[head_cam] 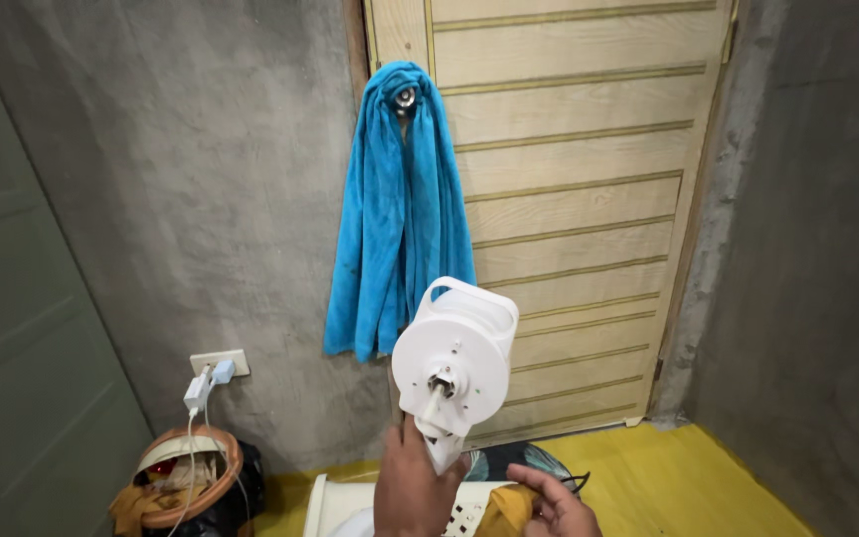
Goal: The person disassembles a white pedestal fan by removing the front grille, the fan blades, and the central hub cap. They then use a cloth to wipe the exposed motor housing and neck area.
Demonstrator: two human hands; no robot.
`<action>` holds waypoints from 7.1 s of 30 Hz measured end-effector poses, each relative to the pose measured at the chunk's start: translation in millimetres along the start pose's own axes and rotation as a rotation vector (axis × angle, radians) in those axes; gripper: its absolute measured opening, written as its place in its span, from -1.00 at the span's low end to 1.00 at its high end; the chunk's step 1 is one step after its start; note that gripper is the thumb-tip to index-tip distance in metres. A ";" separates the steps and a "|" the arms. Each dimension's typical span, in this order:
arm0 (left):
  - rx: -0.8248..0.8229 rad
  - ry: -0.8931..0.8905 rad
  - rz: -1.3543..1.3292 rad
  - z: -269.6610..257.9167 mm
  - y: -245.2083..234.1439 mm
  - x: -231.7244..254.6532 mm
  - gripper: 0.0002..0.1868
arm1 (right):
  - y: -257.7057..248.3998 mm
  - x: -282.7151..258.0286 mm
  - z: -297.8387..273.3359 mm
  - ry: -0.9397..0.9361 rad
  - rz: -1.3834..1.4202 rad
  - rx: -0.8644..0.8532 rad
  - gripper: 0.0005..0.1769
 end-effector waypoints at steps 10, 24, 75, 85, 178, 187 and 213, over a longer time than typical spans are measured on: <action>-0.106 -0.314 0.289 -19.0 -2.8 -10.4 0.04 | 79.4 -112.7 -105.2 -0.631 -0.260 0.077 -0.63; -0.063 0.018 -0.176 -1.7 -26.9 6.8 0.14 | 146.7 -235.8 -192.8 -0.853 -0.411 0.331 -0.80; 0.059 0.365 -0.481 55.2 -94.4 115.0 -0.53 | 279.9 -302.5 -181.6 -0.925 -1.486 0.022 -0.74; 0.033 0.339 -0.571 61.9 -95.8 107.0 -0.52 | 228.6 -269.1 -182.0 -0.955 -1.338 0.028 -0.46; -0.059 0.364 -0.707 62.9 -86.0 101.4 -0.51 | 257.6 -290.5 -172.4 -0.536 -0.956 -0.417 -0.41; -0.033 0.334 -0.710 74.3 -81.7 94.9 -0.52 | 186.9 -292.2 -138.7 -0.707 -1.042 0.081 -0.79; -0.082 0.328 -0.622 97.5 -63.4 108.1 -0.55 | 193.6 -187.5 -186.7 -1.302 -1.238 -0.044 -0.30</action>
Point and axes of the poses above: each hand's wrist, its own z-axis towards the middle knuckle, its own y-axis out of the palm, x = y × z, the point moved 7 cm from there along z, towards the middle knuckle, and after that the axes turned 5 degrees about x, right-handed, at the moved point
